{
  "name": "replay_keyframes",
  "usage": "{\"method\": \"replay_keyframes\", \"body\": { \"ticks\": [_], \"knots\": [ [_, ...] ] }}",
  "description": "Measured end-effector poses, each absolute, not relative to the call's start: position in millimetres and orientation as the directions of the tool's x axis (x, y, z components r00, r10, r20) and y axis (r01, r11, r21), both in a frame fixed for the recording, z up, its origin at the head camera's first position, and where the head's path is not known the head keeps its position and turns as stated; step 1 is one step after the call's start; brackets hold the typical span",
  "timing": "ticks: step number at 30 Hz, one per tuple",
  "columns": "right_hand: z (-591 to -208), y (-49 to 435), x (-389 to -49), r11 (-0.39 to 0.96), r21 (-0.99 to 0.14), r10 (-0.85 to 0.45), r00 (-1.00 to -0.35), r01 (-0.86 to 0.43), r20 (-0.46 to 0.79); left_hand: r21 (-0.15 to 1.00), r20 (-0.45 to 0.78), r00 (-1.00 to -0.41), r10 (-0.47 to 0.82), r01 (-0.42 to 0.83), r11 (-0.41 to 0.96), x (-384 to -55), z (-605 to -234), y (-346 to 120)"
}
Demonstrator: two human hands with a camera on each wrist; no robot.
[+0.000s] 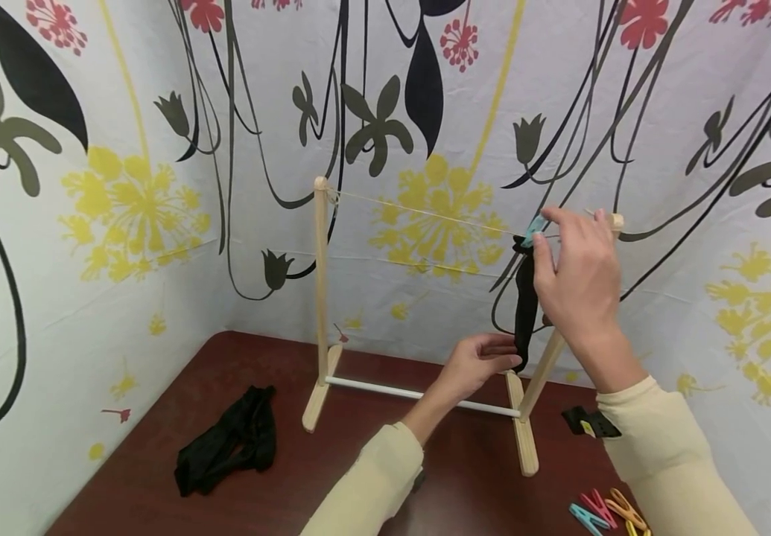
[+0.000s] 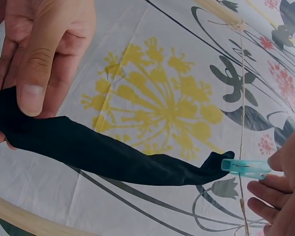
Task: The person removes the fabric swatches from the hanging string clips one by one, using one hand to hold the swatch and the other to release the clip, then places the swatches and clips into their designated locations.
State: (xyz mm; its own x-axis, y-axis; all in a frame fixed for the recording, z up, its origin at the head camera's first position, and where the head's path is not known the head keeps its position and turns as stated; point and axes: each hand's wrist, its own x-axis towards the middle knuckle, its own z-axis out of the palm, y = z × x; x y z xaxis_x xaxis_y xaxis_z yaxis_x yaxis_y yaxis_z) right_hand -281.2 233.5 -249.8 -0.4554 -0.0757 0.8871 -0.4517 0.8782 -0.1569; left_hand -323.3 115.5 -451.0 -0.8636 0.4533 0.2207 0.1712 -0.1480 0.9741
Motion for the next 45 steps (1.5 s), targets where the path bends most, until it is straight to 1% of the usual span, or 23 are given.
{"method": "replay_keyframes", "body": {
  "ticks": [5,11,20,27,31,35,40,45],
  "knots": [
    [-247,234,-282,0.859,-0.17,-0.077,-0.45,-0.483,0.89,0.973,0.229,-0.87,0.437,0.191,-0.129,-322,-450,120],
    [-244,233,-283,0.847,-0.194,-0.051,-0.44,-0.495,0.897,0.962,0.273,-0.865,0.421,0.251,-0.108,-317,-447,121],
    [-241,231,-284,0.818,-0.228,0.024,-0.364,-0.529,0.931,0.94,0.327,-0.859,0.393,0.337,-0.045,-313,-446,116],
    [-241,232,-281,0.811,-0.244,0.053,-0.349,-0.531,0.936,0.939,0.332,-0.883,0.332,0.342,-0.031,-315,-444,103],
    [-241,232,-279,0.819,-0.244,0.067,-0.336,-0.519,0.94,0.939,0.323,-0.896,0.306,0.344,0.015,-317,-445,95],
    [-241,230,-279,0.811,-0.253,0.093,-0.309,-0.528,0.946,0.941,0.313,-0.904,0.293,0.336,0.034,-319,-448,89],
    [-241,228,-280,0.784,-0.28,0.149,-0.27,-0.554,0.951,0.945,0.308,-0.91,0.276,0.327,0.025,-320,-451,85],
    [-238,226,-282,0.771,-0.289,0.161,-0.266,-0.567,0.95,0.944,0.314,-0.91,0.271,0.33,0.014,-320,-451,81]
  ]
}}
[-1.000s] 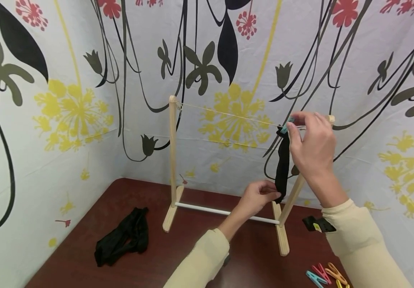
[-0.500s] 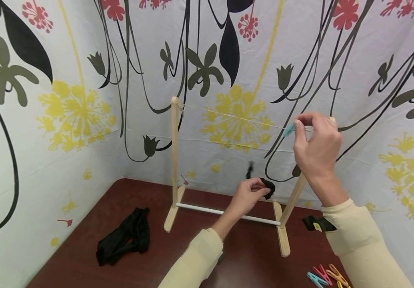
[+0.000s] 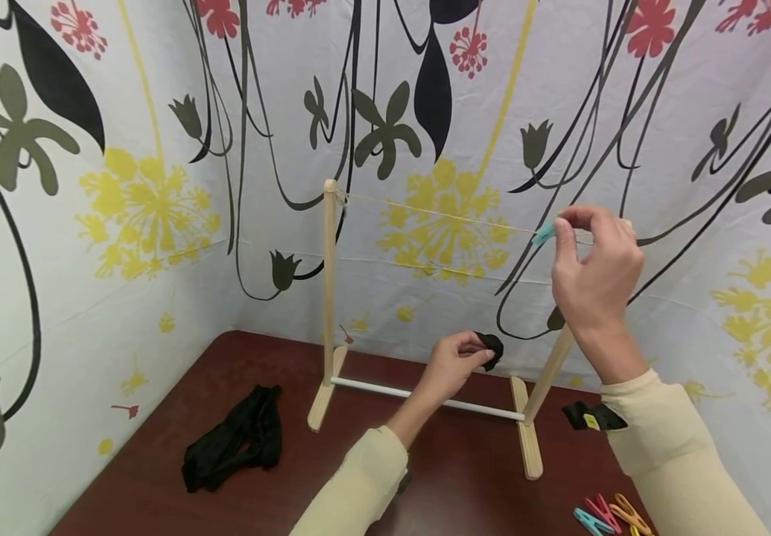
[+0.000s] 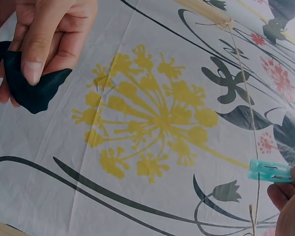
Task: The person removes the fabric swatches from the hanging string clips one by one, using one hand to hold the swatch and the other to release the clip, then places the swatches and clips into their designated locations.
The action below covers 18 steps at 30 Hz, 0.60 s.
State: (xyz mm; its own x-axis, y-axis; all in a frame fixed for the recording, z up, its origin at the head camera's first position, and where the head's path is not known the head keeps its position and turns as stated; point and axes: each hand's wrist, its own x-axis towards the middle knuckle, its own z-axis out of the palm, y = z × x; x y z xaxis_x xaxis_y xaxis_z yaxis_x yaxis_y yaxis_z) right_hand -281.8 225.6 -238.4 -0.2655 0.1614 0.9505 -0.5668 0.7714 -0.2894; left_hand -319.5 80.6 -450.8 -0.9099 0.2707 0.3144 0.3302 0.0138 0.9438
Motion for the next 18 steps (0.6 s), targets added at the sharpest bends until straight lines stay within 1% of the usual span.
{"method": "replay_keyframes", "body": {
  "ticks": [9,18],
  "knots": [
    [-236,224,-282,0.766,-0.291,0.174,-0.25,-0.573,0.952,0.947,0.313,-0.909,0.275,0.321,-0.018,-314,-446,73],
    [-234,224,-284,0.754,-0.281,0.199,-0.202,-0.593,0.959,0.942,0.326,-0.907,0.265,0.334,-0.016,-312,-444,60]
  ]
}}
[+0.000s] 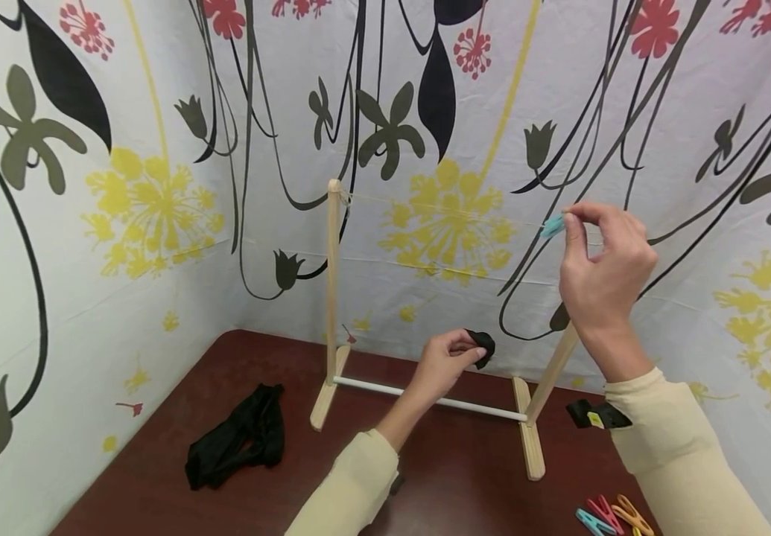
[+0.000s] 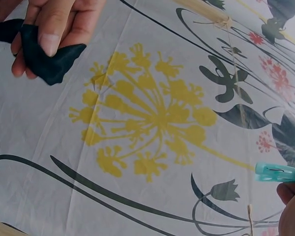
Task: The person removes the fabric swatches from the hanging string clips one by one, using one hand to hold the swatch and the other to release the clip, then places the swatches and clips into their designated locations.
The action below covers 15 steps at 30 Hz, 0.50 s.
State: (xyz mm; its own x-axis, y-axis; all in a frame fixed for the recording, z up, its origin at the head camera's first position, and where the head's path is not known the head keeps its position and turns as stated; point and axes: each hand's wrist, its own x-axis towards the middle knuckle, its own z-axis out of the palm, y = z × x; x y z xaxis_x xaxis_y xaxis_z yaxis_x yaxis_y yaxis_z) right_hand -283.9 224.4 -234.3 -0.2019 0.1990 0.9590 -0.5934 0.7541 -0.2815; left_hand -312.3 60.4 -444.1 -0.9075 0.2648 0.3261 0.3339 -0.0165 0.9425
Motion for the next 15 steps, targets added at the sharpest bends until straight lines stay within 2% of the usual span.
{"method": "replay_keyframes", "body": {
  "ticks": [15],
  "knots": [
    [-251,229,-286,0.718,-0.255,0.253,-0.098,-0.647,0.962,0.958,0.271,-0.93,0.25,0.287,0.029,-309,-455,23]
  ]
}}
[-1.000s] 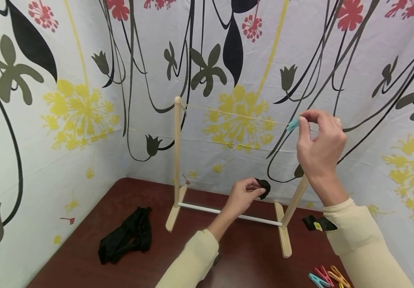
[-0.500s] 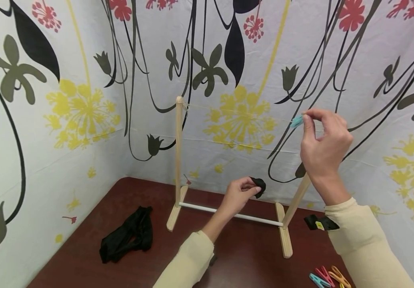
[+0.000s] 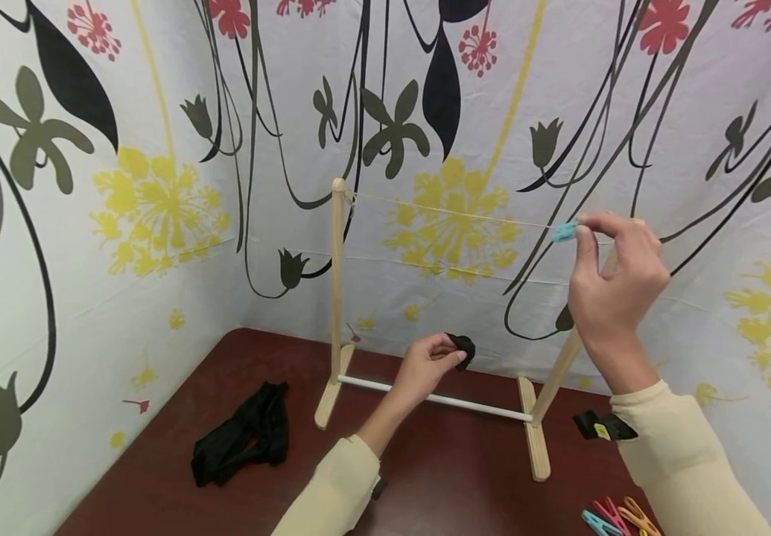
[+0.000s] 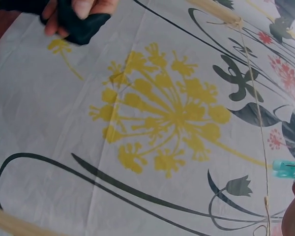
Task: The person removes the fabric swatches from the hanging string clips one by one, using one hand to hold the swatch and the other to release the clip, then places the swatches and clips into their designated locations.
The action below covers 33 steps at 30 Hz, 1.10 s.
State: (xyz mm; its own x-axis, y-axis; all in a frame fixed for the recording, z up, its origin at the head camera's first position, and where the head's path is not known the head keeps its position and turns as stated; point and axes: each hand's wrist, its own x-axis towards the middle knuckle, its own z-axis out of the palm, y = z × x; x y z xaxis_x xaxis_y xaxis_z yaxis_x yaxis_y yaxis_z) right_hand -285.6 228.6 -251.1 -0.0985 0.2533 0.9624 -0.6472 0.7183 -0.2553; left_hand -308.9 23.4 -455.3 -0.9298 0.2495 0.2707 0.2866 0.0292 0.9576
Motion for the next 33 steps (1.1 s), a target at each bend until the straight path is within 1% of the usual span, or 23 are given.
{"method": "replay_keyframes", "body": {
  "ticks": [5,13,16,21,23,25,30,33],
  "knots": [
    [-260,233,-278,0.721,-0.235,0.231,-0.093,-0.652,0.969,0.955,0.268,-0.93,0.25,0.291,0.055,-308,-460,7],
    [-273,243,-255,0.735,-0.232,0.247,-0.066,-0.637,0.967,0.962,0.243,-0.944,0.221,0.263,0.066,-308,-464,-25],
    [-286,253,-253,0.751,-0.191,0.202,-0.056,-0.632,0.978,0.964,0.25,-0.948,0.197,0.262,0.038,-307,-465,-42],
    [-313,273,-253,0.776,-0.111,0.094,-0.061,-0.62,0.994,0.967,0.254,-0.959,0.126,0.253,-0.022,-305,-466,-74],
    [-324,283,-253,0.782,-0.091,0.052,-0.082,-0.617,0.995,0.97,0.243,-0.964,0.11,0.239,-0.045,-304,-468,-87],
    [-334,293,-251,0.786,-0.076,0.003,-0.118,-0.614,0.993,0.971,0.234,-0.967,0.106,0.227,-0.069,-304,-470,-97],
    [-357,319,-245,0.802,-0.064,-0.132,-0.281,-0.594,0.951,0.973,0.218,-0.972,0.083,0.21,-0.095,-301,-472,-122],
    [-369,332,-242,0.813,-0.07,-0.165,-0.345,-0.578,0.924,0.972,0.22,-0.973,0.075,0.212,-0.105,-299,-472,-137]
  ]
}}
